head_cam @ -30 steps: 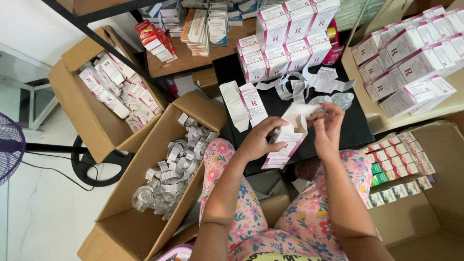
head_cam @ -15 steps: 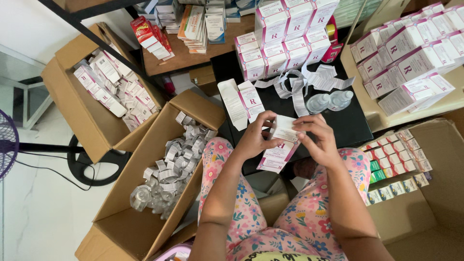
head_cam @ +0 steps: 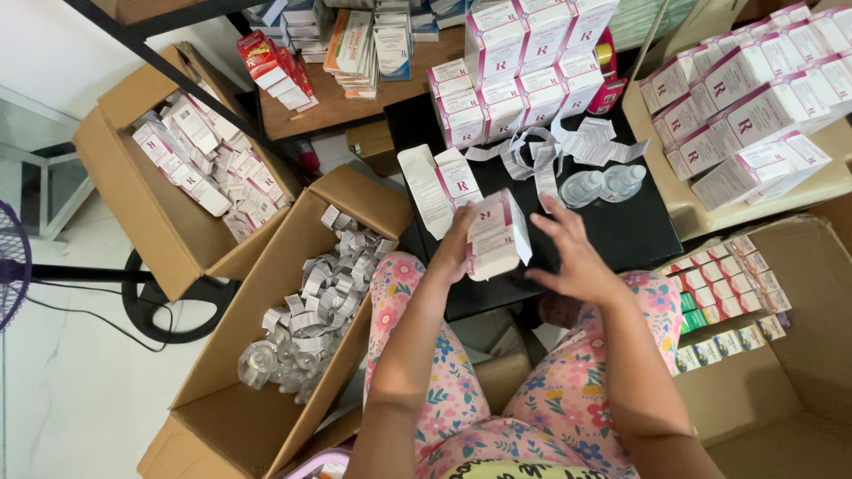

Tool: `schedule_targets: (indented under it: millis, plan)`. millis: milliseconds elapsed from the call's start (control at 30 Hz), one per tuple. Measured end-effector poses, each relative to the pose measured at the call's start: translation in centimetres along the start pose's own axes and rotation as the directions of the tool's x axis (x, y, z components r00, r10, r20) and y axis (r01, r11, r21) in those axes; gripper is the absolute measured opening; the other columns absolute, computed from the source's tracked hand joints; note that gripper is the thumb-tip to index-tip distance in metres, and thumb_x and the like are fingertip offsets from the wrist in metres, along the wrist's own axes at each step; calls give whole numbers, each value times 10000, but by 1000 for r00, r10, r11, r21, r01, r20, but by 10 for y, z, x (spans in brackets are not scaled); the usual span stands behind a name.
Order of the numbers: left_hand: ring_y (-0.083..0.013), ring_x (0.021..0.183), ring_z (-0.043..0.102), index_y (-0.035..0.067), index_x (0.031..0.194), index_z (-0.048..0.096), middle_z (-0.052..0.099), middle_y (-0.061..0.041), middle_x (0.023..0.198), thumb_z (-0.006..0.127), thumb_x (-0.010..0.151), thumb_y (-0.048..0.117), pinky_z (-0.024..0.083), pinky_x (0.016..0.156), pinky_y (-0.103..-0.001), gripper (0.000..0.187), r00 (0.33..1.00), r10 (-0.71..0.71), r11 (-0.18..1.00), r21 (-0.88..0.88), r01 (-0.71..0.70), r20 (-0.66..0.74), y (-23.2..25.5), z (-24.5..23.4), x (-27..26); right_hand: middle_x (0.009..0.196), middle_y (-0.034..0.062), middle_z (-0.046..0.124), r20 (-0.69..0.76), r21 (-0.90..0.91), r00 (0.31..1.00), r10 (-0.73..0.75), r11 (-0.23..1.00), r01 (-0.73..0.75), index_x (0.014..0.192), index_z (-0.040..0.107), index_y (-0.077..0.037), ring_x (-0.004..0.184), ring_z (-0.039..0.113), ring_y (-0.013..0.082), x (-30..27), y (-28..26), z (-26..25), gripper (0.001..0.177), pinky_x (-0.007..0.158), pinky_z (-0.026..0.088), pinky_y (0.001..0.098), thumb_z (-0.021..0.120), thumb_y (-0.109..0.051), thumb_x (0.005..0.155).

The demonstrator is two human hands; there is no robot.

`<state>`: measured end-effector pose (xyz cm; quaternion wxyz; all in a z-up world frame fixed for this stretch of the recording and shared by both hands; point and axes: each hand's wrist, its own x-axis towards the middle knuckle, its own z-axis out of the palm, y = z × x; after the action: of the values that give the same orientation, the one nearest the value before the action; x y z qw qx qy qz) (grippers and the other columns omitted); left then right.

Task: The person sits on the floor and repeatedly picks up small clear plastic bottles, places them into white cardboard boxes, and closes the boxes. The person also handles loose labels and stacks the closed boxes on a nearby table.

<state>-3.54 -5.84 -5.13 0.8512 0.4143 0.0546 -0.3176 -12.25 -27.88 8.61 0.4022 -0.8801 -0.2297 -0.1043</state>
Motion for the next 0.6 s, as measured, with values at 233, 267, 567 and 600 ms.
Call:
schedule_targets:
  millis: [233, 267, 567, 600]
  plan:
    - [-319, 1135, 653, 95, 1531, 413, 587, -118, 1372, 231, 898, 802, 526, 939, -427, 966, 999, 35, 823, 567, -12, -30, 4, 7, -6, 1399, 155, 555, -92, 127, 957, 275, 957, -262, 1397, 493, -72, 1255, 595, 306, 0, 18, 21, 762, 970, 537, 389, 873, -48, 736]
    - [-312, 1227, 625, 91, 1577, 384, 575, -125, 1412, 297, 943, 783, 501, 1029, -400, 943, 956, 280, 688, 676, -263, 86, 12, 12, -12, 1383, 158, 561, -108, 154, 950, 292, 949, -275, 1389, 485, -63, 1239, 601, 306, 0, 22, 23, 749, 965, 546, 390, 867, -49, 745]
    - [-309, 1294, 638, 70, 1478, 463, 608, -151, 1407, 897, 812, 291, 543, 1069, -392, 825, 820, 460, 241, 840, -485, 342, 27, 55, -39, 1275, 243, 606, 72, 122, 954, 291, 947, -298, 1426, 368, 11, 1179, 625, 348, -12, 50, 32, 742, 946, 516, 421, 782, -43, 813]
    - [-305, 1292, 638, 71, 1465, 478, 614, -154, 1402, 892, 826, 290, 545, 1065, -393, 793, 829, 450, 247, 845, -474, 334, 24, 55, -38, 1258, 242, 612, 61, 93, 952, 301, 947, -306, 1422, 395, 19, 1161, 628, 348, -16, 52, 30, 723, 938, 515, 416, 772, -37, 808]
